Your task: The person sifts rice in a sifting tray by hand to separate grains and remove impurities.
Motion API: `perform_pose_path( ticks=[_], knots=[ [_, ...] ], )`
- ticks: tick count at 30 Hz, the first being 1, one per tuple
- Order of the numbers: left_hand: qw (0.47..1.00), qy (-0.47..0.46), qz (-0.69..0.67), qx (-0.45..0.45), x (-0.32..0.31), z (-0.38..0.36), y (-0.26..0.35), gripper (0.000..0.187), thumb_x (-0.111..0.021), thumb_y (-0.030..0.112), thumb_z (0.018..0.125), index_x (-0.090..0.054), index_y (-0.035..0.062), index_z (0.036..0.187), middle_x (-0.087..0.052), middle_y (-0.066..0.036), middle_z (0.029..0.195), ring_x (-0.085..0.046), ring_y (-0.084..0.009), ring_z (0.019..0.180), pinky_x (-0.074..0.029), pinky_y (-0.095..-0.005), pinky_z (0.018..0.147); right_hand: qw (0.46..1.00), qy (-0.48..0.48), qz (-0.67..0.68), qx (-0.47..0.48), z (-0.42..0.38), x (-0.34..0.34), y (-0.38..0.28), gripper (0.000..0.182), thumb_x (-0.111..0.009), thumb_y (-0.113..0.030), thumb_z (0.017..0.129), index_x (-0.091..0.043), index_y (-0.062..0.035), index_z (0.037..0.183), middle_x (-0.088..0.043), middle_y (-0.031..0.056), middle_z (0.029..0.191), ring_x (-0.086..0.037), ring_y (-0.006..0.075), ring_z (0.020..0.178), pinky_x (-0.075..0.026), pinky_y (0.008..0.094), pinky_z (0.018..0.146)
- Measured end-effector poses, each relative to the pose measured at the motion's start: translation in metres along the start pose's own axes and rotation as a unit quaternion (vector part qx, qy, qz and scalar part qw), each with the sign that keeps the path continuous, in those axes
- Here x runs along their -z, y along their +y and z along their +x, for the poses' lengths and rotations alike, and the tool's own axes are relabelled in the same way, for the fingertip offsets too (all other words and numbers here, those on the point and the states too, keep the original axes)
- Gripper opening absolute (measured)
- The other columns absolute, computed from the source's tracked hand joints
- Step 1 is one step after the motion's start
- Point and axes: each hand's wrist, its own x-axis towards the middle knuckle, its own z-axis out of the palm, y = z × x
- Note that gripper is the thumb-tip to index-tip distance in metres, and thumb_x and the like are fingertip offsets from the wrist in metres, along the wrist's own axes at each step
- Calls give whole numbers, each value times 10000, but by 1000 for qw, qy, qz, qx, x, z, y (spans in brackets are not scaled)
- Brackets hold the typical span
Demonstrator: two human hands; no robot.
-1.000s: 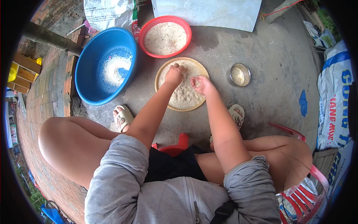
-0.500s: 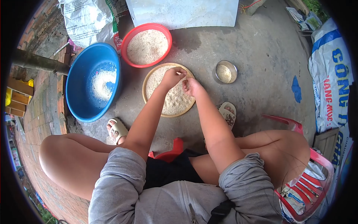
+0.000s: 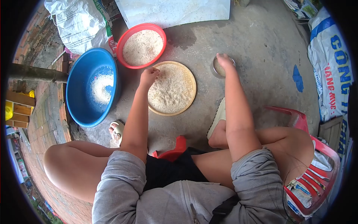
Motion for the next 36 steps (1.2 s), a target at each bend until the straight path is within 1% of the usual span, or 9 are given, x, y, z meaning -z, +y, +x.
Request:
perform_pose_path(
  ticks=[1,3,4,8,14,16,26,34,36],
  knots=[
    [1000,4,-1,3,4,0,-6,190,-622,182,825,-685,55,951,-685,-70,813,-652,-138,734,-497,-268,633,1000,-3,-2,4,-19,5,-10,524,-434,-427,925,-408,-179,1386,-286,197,1471,-288,422,1340,-276,581,1042],
    [984,52,133,-105,14,-1,-15,198,-652,168,771,-694,52,925,-691,-114,833,-668,-201,748,-512,-308,674,997,-30,-75,-17,-68,12,-32,571,-440,-436,924,-271,-291,1450,32,147,1544,-14,460,1394,-120,568,1115],
    [984,57,133,-102,19,-8,-10,198,-652,168,771,-694,52,925,-691,-114,833,-668,-201,748,-512,-308,674,993,70,-96,25,-76,-6,-31,506,-486,-388,910,-395,-233,1382,-169,173,1503,-195,429,1361,-211,550,1082],
    [974,7,202,-100,30,-34,0,186,-676,149,727,-699,55,885,-685,-131,833,-665,-251,781,-513,-338,726,935,259,-78,228,-105,-61,-34,315,-566,-257,841,-551,-117,1122,-425,111,1275,-425,315,1127,-339,494,932],
    [949,-39,267,-160,29,-65,-24,168,-664,70,733,-689,54,898,-684,-106,832,-661,-230,790,-517,-328,752,905,126,3,406,-151,-129,-30,120,-563,-160,808,-607,-82,889,-538,131,1031,-497,331,1039,-422,424,864],
    [949,-32,253,-186,26,-74,-35,193,-666,70,732,-682,60,924,-672,-115,877,-650,-244,831,-510,-340,776,935,18,46,351,-160,-148,-24,101,-557,-129,800,-612,-67,856,-550,158,974,-543,350,951,-460,438,803],
    [910,-75,323,-251,-2,-114,-34,267,-673,162,764,-626,103,1021,-567,-93,1006,-567,-280,997,-484,-386,845,945,-26,104,309,-160,-162,-36,122,-540,-120,797,-620,-31,818,-608,190,883,-600,364,837,-480,432,747],
    [912,-73,278,-293,-17,-104,-40,130,-649,88,758,-629,56,882,-593,-113,848,-614,-296,821,-507,-375,742,940,-54,215,258,-156,-175,-31,144,-560,-135,790,-633,-12,811,-657,167,746,-653,299,713,-509,385,681],
    [934,-13,203,-294,-18,-95,-20,127,-663,64,750,-634,40,871,-620,-112,871,-631,-286,792,-514,-359,728,890,-294,340,70,-156,-170,-34,171,-541,-174,857,-629,-39,801,-659,65,788,-617,177,687,-506,336,656]
  ],
)
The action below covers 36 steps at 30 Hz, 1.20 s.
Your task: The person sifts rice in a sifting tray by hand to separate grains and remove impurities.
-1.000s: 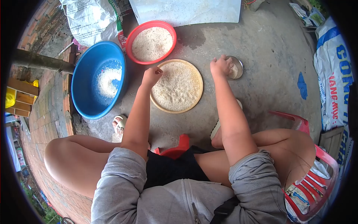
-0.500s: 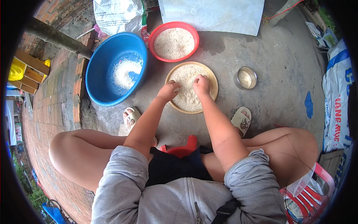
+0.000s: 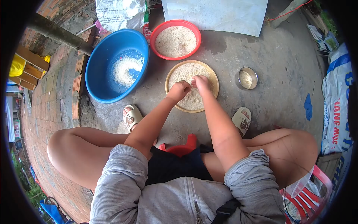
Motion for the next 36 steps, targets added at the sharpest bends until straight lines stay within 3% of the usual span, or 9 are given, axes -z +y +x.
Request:
perform_pose_path(
  ticks=[4,8,11,17,19,23,29,31,36],
  knots=[
    [997,14,-82,0,14,30,36,109,-671,56,756,-642,25,857,-624,-116,882,-638,-256,786,-517,-355,718,932,-191,252,-178,9,7,0,282,-419,-257,962,-553,-13,913,-583,73,801,-566,189,752,-517,336,677],
    [994,108,-14,-17,19,36,41,144,-679,97,757,-644,42,885,-602,-117,893,-617,-272,838,-505,-359,762,914,-53,350,-199,20,17,-1,326,-359,-241,972,-536,31,954,-581,116,836,-571,204,754,-526,320,667],
    [999,39,4,27,9,25,24,158,-683,111,755,-644,50,895,-601,-119,919,-607,-286,871,-496,-370,788,896,-12,391,-211,34,36,1,321,-363,-225,966,-539,44,964,-580,122,829,-574,206,725,-531,317,662],
    [992,-94,74,-26,-21,-9,0,166,-672,76,724,-633,70,885,-600,-112,867,-607,-299,851,-493,-390,780,929,87,329,-143,32,48,6,350,-357,-222,941,-547,66,1000,-603,146,857,-599,236,732,-543,339,725],
    [996,-79,26,22,-29,-9,-11,128,-663,61,730,-630,66,853,-604,-110,831,-613,-298,810,-498,-389,736,951,53,278,-124,29,48,9,394,-340,-244,945,-548,80,1026,-616,171,909,-614,256,783,-544,354,773],
    [999,14,-27,-16,-11,12,9,105,-667,49,734,-644,57,836,-610,-108,788,-623,-269,755,-506,-349,691,974,-55,176,-129,9,36,-1,426,-324,-269,970,-556,82,1040,-620,191,941,-623,270,845,-545,367,791],
    [995,15,-82,-63,3,31,42,245,-693,98,716,-618,79,948,-585,-111,981,-580,-301,933,-488,-376,821,950,-121,201,-204,30,41,3,343,-360,-273,970,-564,3,954,-607,125,876,-607,229,728,-529,321,613],
    [995,85,-9,46,-7,28,33,262,-695,125,736,-620,79,983,-586,-109,961,-585,-299,930,-474,-383,838,938,-29,244,-243,30,46,-7,331,-383,-278,963,-562,-1,941,-576,80,775,-574,190,670,-499,298,567],
    [998,-31,41,-39,-36,8,28,231,-669,110,740,-622,94,966,-585,-115,956,-570,-312,956,-472,-386,845,946,74,269,-163,36,71,-4,272,-372,-177,903,-562,17,889,-552,76,682,-540,178,556,-524,309,582]
  ],
)
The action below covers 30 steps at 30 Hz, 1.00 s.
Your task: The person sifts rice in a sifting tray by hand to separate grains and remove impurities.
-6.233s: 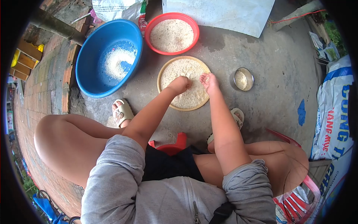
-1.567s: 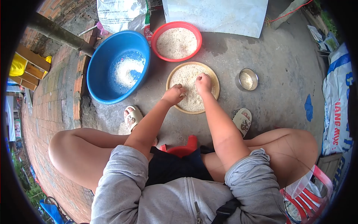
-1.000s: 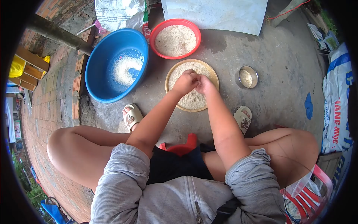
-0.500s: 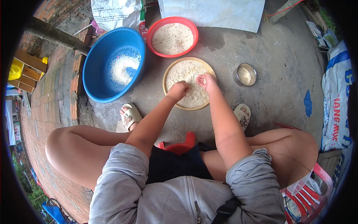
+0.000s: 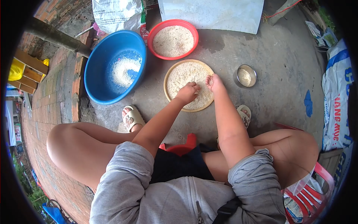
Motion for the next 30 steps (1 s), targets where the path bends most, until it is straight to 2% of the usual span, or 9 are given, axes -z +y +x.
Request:
perform_pose_path(
  ticks=[9,11,13,14,17,21,24,27,30],
  knots=[
    [992,38,-112,45,4,33,12,138,-674,5,697,-658,54,825,-620,-98,782,-625,-238,717,-509,-317,683,998,-32,-48,-16,-13,10,10,384,-344,-246,964,-550,64,1059,-574,138,896,-572,240,800,-546,341,755],
    [974,19,-216,58,13,46,24,123,-685,30,720,-658,55,837,-627,-98,816,-623,-231,731,-508,-315,688,994,-28,-89,-64,-22,4,4,342,-331,-221,969,-556,30,1029,-580,118,877,-573,224,767,-547,308,703],
    [981,24,-189,28,15,54,28,111,-690,82,749,-658,64,853,-620,-99,852,-620,-235,763,-507,-331,704,982,-156,-31,-101,-17,5,4,276,-357,-222,966,-549,-24,956,-576,68,814,-551,183,653,-528,284,595],
    [988,70,-135,39,16,56,30,128,-692,112,756,-655,70,871,-613,-102,872,-617,-239,781,-506,-343,715,983,-138,-2,-123,-15,6,1,232,-412,-246,950,-516,-69,841,-549,17,714,-489,132,531,-456,263,475],
    [986,118,-71,94,4,55,18,180,-693,177,761,-646,87,910,-597,-104,899,-603,-260,853,-491,-381,774,996,-28,31,-76,-20,12,-8,239,-451,-270,934,-493,-90,782,-513,4,644,-443,107,482,-394,237,441],
    [998,-53,25,16,-14,31,20,281,-681,173,745,-617,118,1012,-557,-101,1008,-530,-282,1037,-466,-396,868,997,0,63,-36,2,28,-11,277,-389,-294,948,-493,-90,791,-498,-1,633,-454,112,499,-382,231,450],
    [996,-69,53,-18,-31,25,22,269,-664,139,742,-618,114,1006,-565,-107,998,-546,-284,1018,-482,-381,849,998,23,50,-18,0,27,-9,322,-357,-305,957,-530,-58,845,-518,28,683,-483,132,535,-426,246,490],
    [993,-90,60,-44,-45,31,10,208,-644,89,734,-637,94,942,-595,-114,922,-595,-286,916,-502,-367,780,999,0,36,7,-7,29,-8,360,-348,-310,965,-550,-21,889,-545,67,745,-521,163,613,-484,274,577],
    [997,12,-70,22,-30,42,8,89,-626,27,724,-651,49,806,-624,-117,771,-626,-290,729,-503,-365,695,999,-36,15,30,-14,24,-6,391,-343,-302,971,-556,24,938,-574,101,771,-556,200,663,-521,318,633]
  ],
)
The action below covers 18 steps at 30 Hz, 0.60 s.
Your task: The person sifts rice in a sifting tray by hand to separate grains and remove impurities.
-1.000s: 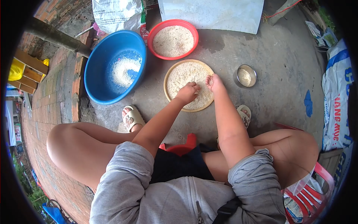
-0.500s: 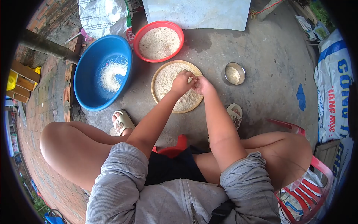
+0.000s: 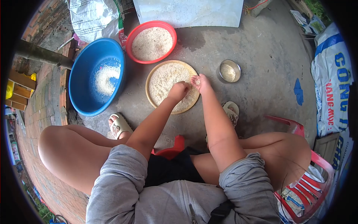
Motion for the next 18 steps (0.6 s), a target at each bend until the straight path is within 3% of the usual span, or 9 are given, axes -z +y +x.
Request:
perform_pose_path(
  ticks=[3,7,9,11,13,15,16,17,18],
  knots=[
    [994,67,-80,22,19,17,16,131,-665,62,728,-670,49,858,-649,-113,815,-623,-274,768,-502,-349,723,1000,-18,16,-15,5,-4,4,348,-364,-280,975,-527,27,985,-594,107,766,-581,211,689,-531,349,636],
    [998,44,-40,-15,25,29,34,136,-643,106,728,-674,67,855,-639,-106,830,-606,-278,803,-498,-367,737,989,-93,78,-85,5,-12,5,256,-410,-291,970,-500,-55,929,-584,69,770,-564,168,626,-520,308,555],
    [989,124,-32,-71,24,31,38,149,-648,120,734,-672,62,869,-636,-100,878,-598,-283,847,-495,-375,750,991,-50,97,-79,8,-14,-2,247,-426,-313,957,-493,-92,869,-518,37,658,-458,142,462,-400,269,384],
    [985,153,-9,-79,31,34,34,146,-642,132,765,-673,57,887,-630,-118,920,-603,-287,817,-497,-374,744,994,-28,80,-72,11,-4,-16,252,-442,-314,944,-471,-105,807,-460,21,604,-383,126,415,-316,264,350],
    [980,170,-72,72,39,36,22,134,-634,144,794,-676,58,888,-628,-130,904,-616,-277,784,-498,-371,725,994,42,98,-5,2,-4,-35,312,-469,-307,909,-387,-135,661,-288,-23,496,-204,91,352,-147,254,347],
    [977,167,-71,110,53,33,5,147,-625,160,819,-680,54,905,-645,-144,914,-645,-265,753,-502,-367,706,980,132,116,91,-11,-1,-66,330,-489,-263,881,-353,-135,609,-300,-28,508,-246,95,358,-161,260,359],
    [972,161,-75,151,60,31,-3,153,-623,167,820,-682,59,910,-650,-144,914,-647,-266,753,-502,-366,709,965,203,88,138,-15,3,-81,328,-518,-276,875,-426,-97,614,-423,4,529,-334,121,360,-229,273,353],
    [966,155,-78,192,66,28,-11,159,-621,174,820,-684,64,915,-654,-145,913,-649,-268,752,-502,-366,712,944,275,14,182,3,16,-91,350,-500,-328,891,-551,-42,695,-549,42,608,-439,169,408,-307,306,363],
    [966,155,-78,192,69,25,-21,159,-621,174,820,-684,64,915,-654,-145,913,-649,-268,752,-502,-366,712,940,261,-92,201,0,26,-103,411,-458,-371,921,-648,-7,895,-650,100,803,-598,218,631,-457,346,518]
  ],
)
